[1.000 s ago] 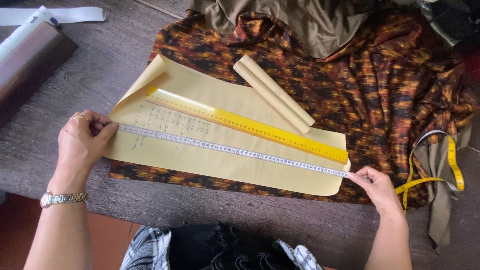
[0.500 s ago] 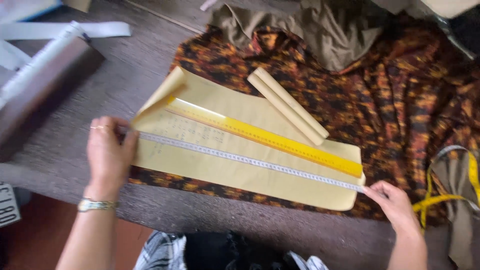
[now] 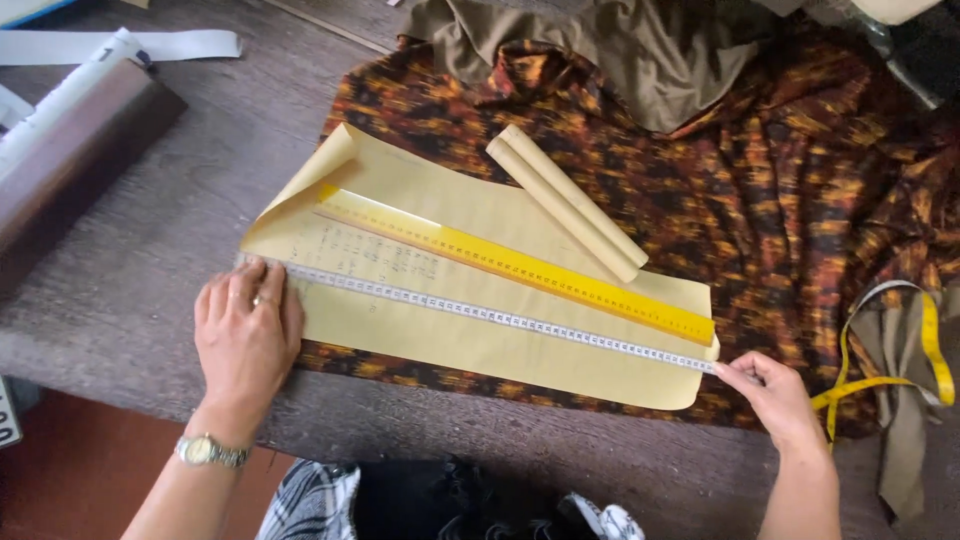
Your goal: Measuring and checking the dimensions of paper garment patterns using a ruler and measuring tape.
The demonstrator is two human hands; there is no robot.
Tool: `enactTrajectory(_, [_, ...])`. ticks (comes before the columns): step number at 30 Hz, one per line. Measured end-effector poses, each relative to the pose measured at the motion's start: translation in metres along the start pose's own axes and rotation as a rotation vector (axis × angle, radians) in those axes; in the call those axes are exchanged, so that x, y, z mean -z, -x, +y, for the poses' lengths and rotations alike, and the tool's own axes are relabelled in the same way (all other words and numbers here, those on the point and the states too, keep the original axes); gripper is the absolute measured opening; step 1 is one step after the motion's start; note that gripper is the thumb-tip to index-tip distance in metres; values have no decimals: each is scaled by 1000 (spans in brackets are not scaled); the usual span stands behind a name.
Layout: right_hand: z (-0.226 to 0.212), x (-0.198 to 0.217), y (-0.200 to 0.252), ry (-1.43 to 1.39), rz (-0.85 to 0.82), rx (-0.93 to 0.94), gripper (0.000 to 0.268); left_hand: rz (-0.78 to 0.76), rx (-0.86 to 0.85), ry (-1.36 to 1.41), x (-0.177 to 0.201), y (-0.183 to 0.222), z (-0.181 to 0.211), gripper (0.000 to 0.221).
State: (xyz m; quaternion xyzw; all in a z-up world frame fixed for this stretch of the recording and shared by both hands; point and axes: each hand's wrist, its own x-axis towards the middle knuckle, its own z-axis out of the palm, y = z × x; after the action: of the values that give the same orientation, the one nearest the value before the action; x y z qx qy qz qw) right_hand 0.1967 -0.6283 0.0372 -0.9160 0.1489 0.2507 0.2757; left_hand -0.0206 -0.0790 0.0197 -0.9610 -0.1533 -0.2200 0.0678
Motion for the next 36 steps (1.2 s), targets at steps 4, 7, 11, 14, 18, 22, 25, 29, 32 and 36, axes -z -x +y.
enactTrajectory(4, [4,-2,-2,-34,3,1,19,-146,47,55,3,13,9,47])
enactTrajectory(7, [-2,-1,2,-24,1,-13,21,-160,62,92,-1,20,11,55])
enactTrajectory(11, [29,-1,-19,122,24,170,32,-162,88,22,-3,20,14,56])
enactTrajectory(14, [58,-2,-38,67,33,229,27,-169,113,81,-7,19,14,58])
enactTrajectory(18, [70,-9,-40,189,72,284,24,-258,155,101,-3,15,12,60])
enactTrajectory(22, [42,-41,7,628,736,500,47,-204,155,174,-1,14,10,55])
enactTrajectory(25, [20,-59,44,592,905,731,54,-209,166,193,-2,14,11,55])
enactTrajectory(29, [36,-59,39,742,904,1394,27,-237,168,168,1,10,12,57])
enactTrajectory(32, [110,-76,10,634,869,877,62,-172,170,70,-5,17,13,53])
enactTrajectory(36, [86,-76,23,585,883,895,58,-131,137,-20,-13,22,13,56])
